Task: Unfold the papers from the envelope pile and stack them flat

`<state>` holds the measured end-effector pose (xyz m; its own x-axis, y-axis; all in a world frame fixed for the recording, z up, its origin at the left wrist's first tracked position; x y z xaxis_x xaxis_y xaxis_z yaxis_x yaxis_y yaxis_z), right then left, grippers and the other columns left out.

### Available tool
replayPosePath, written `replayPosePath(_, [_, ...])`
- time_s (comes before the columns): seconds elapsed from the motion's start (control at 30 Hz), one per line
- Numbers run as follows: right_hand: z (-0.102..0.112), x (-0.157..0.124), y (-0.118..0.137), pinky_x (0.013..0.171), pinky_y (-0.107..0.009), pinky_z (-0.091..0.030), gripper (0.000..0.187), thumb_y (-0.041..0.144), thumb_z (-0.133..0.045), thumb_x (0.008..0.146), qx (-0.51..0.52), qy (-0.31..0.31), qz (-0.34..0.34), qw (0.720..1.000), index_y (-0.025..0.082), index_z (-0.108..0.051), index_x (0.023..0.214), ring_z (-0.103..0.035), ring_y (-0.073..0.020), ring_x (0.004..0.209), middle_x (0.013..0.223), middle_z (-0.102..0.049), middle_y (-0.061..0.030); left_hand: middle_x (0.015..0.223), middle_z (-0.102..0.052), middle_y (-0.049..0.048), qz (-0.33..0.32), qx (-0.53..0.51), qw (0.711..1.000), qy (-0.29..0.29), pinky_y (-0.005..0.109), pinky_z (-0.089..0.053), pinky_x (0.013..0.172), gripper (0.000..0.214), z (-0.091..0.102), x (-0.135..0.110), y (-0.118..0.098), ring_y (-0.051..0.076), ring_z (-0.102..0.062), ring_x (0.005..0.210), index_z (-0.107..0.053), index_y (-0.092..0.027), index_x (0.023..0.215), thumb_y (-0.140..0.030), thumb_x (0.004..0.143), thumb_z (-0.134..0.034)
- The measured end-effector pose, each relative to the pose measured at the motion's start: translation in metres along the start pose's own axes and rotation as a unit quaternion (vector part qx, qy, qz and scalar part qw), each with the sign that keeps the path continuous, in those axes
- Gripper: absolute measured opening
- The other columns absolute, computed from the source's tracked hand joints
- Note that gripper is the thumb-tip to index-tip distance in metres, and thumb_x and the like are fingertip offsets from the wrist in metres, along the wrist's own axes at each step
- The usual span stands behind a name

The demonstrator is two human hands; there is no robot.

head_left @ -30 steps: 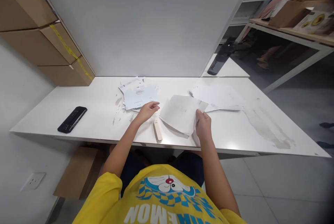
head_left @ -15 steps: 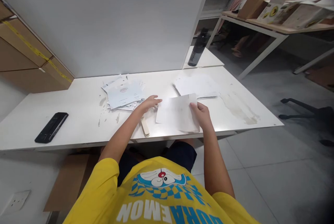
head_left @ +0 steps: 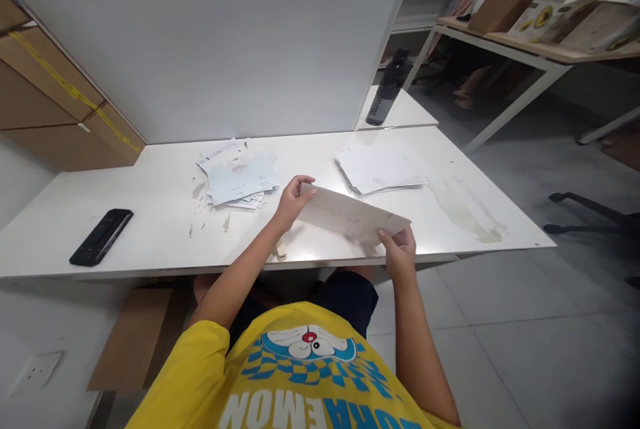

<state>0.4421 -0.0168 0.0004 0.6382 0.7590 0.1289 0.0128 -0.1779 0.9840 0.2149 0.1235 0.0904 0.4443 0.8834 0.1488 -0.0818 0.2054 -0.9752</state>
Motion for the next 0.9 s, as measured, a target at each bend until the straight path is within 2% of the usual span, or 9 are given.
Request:
replayPosePath(0.13, [0.019,-0.015,-0.023,0.079,-0.037,-0.049,0.038,0.047,-0.076,0.065,-0.071,-0.013,-0.064,0.995,0.017,-0.066,0.085,-0.062,-0.0248,0.089,0.089,-0.07,-0.0087,0.106,-0.065,0.0056,0.007,0.045,0.999,-0.025,0.034,-0.049,0.09,0.02,0.007,-0.041,-0.031,0.023,-0.061,0.103,-0.063,-0.023,0.1,-0.035,0.086,-0.056])
replayPosePath(0.23, [0.016,-0.025,-0.016,0.067,-0.033,-0.051,0.035,0.046,-0.078,0.063,-0.092,0.083,-0.115,0.986,0.019,-0.068,0.083,-0.063,-0.0242,0.08,0.082,-0.071,-0.0067,0.094,-0.066,0.0041,0.014,0.063,0.994,-0.088,0.033,-0.053,0.083,0.027,0.035,-0.082,-0.041,0.021,-0.064,0.09,-0.062,-0.026,0.108,-0.041,0.087,-0.056])
replayPosePath(0.37, [-0.016,-0.067,-0.024,0.057,-0.033,-0.051,0.036,0.044,-0.079,0.061,-0.14,0.275,-0.255,0.916,0.019,-0.073,0.086,-0.063,-0.0244,0.067,0.075,-0.071,-0.0055,0.086,-0.064,0.0023,0.034,0.103,0.972,-0.21,0.035,-0.054,0.081,0.032,0.084,-0.141,-0.012,0.019,-0.065,0.081,-0.055,-0.03,0.12,-0.04,0.09,-0.052])
replayPosePath(0.4, [-0.022,-0.077,-0.028,0.057,-0.033,-0.051,0.036,0.043,-0.079,0.061,-0.145,0.3,-0.274,0.902,0.019,-0.073,0.087,-0.064,-0.0247,0.067,0.074,-0.071,-0.0053,0.088,-0.065,0.0028,0.039,0.123,0.964,-0.233,0.036,-0.054,0.083,0.03,0.094,-0.153,0.0,0.019,-0.065,0.084,-0.055,-0.03,0.12,-0.038,0.091,-0.049])
replayPosePath(0.47, [-0.027,-0.085,-0.037,0.059,-0.034,-0.052,0.035,0.04,-0.078,0.061,-0.146,0.307,-0.283,0.897,0.018,-0.074,0.088,-0.064,-0.0253,0.069,0.076,-0.071,-0.0053,0.099,-0.066,0.0051,0.043,0.176,0.954,-0.239,0.038,-0.053,0.089,0.029,0.102,-0.167,0.021,0.021,-0.065,0.096,-0.056,-0.029,0.119,-0.036,0.093,-0.045])
replayPosePath(0.57, [-0.015,-0.079,-0.05,0.062,-0.034,-0.052,0.034,0.037,-0.078,0.061,-0.152,0.259,-0.286,0.91,0.018,-0.074,0.089,-0.065,-0.0257,0.072,0.081,-0.073,-0.0062,0.126,-0.061,0.0078,0.01,0.255,0.953,-0.16,0.043,-0.045,0.106,0.037,0.088,-0.161,0.041,0.025,-0.055,0.124,-0.055,-0.028,0.129,-0.037,0.095,-0.043])
replayPosePath(0.67, [0.002,-0.076,-0.057,0.064,-0.035,-0.052,0.038,0.039,-0.077,0.063,-0.155,0.242,-0.319,0.903,0.018,-0.073,0.094,-0.066,-0.0262,0.076,0.087,-0.073,-0.0078,0.149,-0.046,0.0065,-0.041,0.304,0.95,-0.063,0.045,-0.031,0.119,0.049,0.06,-0.146,0.048,0.026,-0.035,0.143,-0.041,-0.027,0.145,-0.04,0.098,-0.04])
replayPosePath(0.77, [0.007,-0.076,-0.051,0.067,-0.036,-0.052,0.043,0.04,-0.078,0.062,-0.15,0.234,-0.344,0.897,0.017,-0.071,0.098,-0.066,-0.0281,0.082,0.094,-0.073,-0.0092,0.159,-0.031,0.0048,-0.058,0.322,0.945,0.01,0.047,-0.023,0.122,0.054,0.039,-0.134,0.055,0.026,-0.02,0.15,-0.032,-0.027,0.151,-0.042,0.099,-0.037])
replayPosePath(0.9, [0.0,-0.082,-0.045,0.07,-0.037,-0.053,0.047,0.039,-0.078,0.06,-0.138,0.233,-0.364,0.891,0.018,-0.071,0.102,-0.067,-0.0302,0.089,0.1,-0.073,-0.0099,0.161,-0.026,0.0039,-0.063,0.343,0.936,0.043,0.047,-0.023,0.122,0.049,0.024,-0.132,0.062,0.026,-0.012,0.151,-0.037,-0.027,0.148,-0.04,0.101,-0.033])
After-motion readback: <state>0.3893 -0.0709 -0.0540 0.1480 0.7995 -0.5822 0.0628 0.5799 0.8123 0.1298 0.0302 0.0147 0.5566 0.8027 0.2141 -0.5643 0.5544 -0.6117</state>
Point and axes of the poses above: each hand's wrist, its own x-axis towards the middle knuckle, its own z-axis out of the back of the hand, y = z × x, the point moved 10 cm from there along x, towards the middle knuckle
